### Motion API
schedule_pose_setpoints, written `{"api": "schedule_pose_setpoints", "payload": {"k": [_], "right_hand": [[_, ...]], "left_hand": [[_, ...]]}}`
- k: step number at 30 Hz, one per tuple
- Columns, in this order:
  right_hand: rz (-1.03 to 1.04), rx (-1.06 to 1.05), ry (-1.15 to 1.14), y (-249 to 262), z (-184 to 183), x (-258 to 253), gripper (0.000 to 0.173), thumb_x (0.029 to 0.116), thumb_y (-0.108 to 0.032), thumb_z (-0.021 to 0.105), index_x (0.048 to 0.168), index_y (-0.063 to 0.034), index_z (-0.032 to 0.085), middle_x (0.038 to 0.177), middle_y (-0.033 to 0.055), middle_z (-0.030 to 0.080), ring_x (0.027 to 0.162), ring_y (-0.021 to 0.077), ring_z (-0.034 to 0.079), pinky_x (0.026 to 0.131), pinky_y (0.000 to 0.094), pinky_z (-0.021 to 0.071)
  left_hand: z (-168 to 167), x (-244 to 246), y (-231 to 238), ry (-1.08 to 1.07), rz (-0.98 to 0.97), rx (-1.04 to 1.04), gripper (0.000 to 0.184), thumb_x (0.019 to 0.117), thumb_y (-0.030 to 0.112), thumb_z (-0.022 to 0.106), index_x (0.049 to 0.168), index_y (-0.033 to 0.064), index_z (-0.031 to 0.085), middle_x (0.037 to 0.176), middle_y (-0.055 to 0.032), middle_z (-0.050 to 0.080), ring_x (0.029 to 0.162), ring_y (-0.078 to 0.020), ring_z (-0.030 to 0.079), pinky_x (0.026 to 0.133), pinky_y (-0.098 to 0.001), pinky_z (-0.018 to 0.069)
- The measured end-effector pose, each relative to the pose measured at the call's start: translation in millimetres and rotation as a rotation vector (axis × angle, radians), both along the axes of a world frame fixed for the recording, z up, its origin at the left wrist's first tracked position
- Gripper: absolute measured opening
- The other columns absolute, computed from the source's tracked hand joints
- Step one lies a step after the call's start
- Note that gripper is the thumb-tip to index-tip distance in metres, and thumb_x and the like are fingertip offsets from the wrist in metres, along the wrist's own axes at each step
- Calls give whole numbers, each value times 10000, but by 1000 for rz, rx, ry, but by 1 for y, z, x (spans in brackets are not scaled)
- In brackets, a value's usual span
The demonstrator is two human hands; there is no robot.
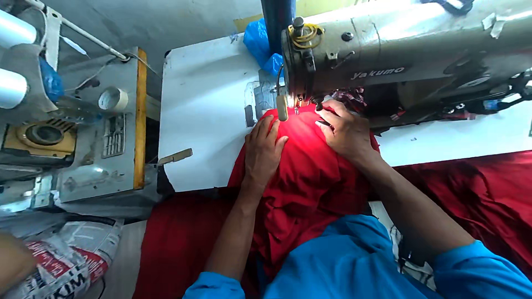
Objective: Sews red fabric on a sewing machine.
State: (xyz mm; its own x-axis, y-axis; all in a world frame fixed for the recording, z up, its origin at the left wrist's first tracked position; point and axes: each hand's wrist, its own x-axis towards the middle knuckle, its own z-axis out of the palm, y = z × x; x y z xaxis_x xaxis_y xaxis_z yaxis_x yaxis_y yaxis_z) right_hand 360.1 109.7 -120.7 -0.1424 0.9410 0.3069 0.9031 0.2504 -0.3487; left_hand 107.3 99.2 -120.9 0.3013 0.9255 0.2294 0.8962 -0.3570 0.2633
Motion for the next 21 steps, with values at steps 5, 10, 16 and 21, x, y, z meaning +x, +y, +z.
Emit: {"api": "schedule_pose_setpoints", "payload": {"k": [5,10,16,21], "right_hand": [[-27,20,5,6,-2,0,319,1024,-343,561,1282,-247,721,1442,8,605,1001,247,707,701,485,577],[-25,22,2,5,-2,0,324,1022,-352,564,1289,-256,719,1450,7,600,961,246,711,686,484,575],[-61,-74,235,9,8,9,284,1013,-339,615,1254,-258,743,1363,-13,657,1168,188,666,920,487,574],[-263,-55,252,30,26,1,231,986,-285,632,1082,-133,777,1104,105,713,1042,294,682,860,554,563]], "left_hand": [[0,-1,3,-13,-2,7,518,1071,481,453,1474,174,565,1577,-41,465,1448,-258,428,1096,-527,416],[-2,-1,2,-6,0,17,527,1073,488,440,1488,183,551,1592,-30,445,1459,-248,413,1099,-536,408],[-5,-3,2,-53,-17,44,516,1068,494,452,1451,178,591,1562,-32,483,1445,-247,433,1102,-543,409],[-9,-4,3,-93,-29,78,480,1065,479,468,1398,177,638,1543,-10,509,1428,-224,453,1113,-526,407]]}}
